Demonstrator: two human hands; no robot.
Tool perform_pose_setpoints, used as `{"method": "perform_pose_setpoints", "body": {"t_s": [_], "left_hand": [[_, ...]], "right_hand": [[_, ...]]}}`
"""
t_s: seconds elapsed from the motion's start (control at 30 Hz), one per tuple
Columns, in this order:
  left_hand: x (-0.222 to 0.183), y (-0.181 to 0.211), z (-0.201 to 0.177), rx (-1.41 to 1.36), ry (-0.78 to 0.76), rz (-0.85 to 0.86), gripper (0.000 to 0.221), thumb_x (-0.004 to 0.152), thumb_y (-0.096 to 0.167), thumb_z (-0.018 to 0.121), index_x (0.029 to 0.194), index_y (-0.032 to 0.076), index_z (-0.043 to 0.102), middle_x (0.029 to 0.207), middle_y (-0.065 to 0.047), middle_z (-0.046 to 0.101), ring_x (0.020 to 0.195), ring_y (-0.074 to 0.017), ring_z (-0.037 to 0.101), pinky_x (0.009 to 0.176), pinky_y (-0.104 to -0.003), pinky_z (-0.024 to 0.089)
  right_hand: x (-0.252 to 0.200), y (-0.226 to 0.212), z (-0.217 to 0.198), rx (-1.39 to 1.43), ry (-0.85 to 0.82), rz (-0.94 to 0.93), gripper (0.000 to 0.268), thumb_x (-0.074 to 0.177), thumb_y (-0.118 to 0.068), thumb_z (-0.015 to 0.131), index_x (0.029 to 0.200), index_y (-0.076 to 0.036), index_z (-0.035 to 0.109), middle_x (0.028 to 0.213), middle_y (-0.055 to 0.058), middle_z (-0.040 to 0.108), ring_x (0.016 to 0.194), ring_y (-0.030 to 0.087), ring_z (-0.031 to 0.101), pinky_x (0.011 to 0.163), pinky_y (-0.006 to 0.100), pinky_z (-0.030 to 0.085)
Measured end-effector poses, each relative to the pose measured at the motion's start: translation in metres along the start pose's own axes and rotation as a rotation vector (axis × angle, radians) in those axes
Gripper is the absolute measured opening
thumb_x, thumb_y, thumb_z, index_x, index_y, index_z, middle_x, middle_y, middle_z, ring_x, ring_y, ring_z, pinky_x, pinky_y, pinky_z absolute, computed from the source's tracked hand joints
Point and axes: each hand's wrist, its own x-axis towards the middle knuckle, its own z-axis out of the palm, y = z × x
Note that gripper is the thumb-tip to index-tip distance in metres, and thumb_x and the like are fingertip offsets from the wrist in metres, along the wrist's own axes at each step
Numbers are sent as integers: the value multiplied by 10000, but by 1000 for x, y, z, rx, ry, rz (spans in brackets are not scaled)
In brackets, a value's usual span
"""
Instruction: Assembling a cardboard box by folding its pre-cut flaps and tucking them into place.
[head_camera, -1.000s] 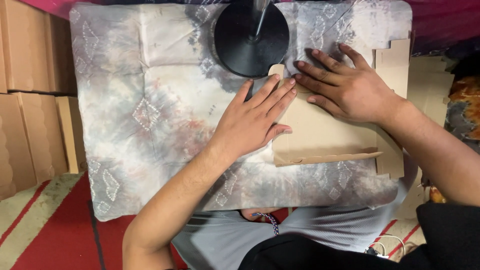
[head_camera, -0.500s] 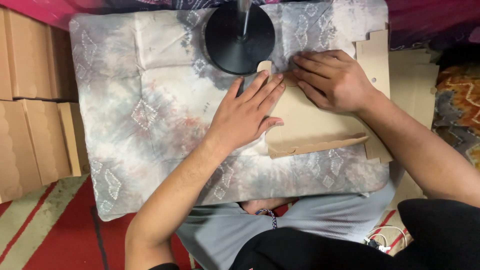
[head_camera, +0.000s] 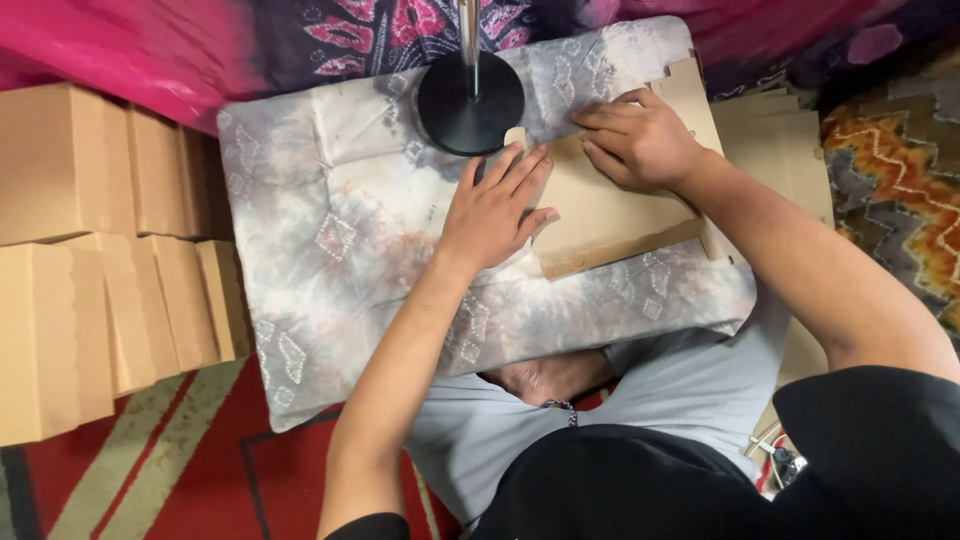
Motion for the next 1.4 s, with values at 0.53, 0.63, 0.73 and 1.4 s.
{"method": "perform_pose_setpoints", "body": {"t_s": [0.53,0.63,0.73,1.4], "left_hand": [[4,2,-14,-27,37,22,571,1059,535,453,1464,144,551,1544,32,518,1399,-201,467,1031,-423,367],[5,3,-14,-181,-158,-46,601,1074,568,378,1525,178,454,1582,-13,444,1476,-223,336,1129,-522,276],[7,8,-18,-178,-174,-63,590,1083,558,371,1521,172,460,1579,-18,447,1473,-221,335,1127,-519,272],[-38,62,-35,-92,-289,-185,532,1082,517,413,1442,151,549,1505,-38,519,1488,-256,335,1195,-582,191]], "right_hand": [[-49,2,-4,-153,28,245,128,1018,-99,651,1024,-43,767,1250,121,763,1136,263,731,882,363,509],[-64,12,13,-143,82,310,165,1001,-228,676,1027,-112,790,1151,73,784,1120,220,729,905,352,492],[-63,10,13,-93,89,294,145,991,-222,697,1042,-123,791,1181,70,778,1142,210,720,927,352,473],[-74,-48,0,158,-218,358,301,1086,-316,561,1346,-243,695,1400,1,673,1369,221,572,1149,495,334]]}}
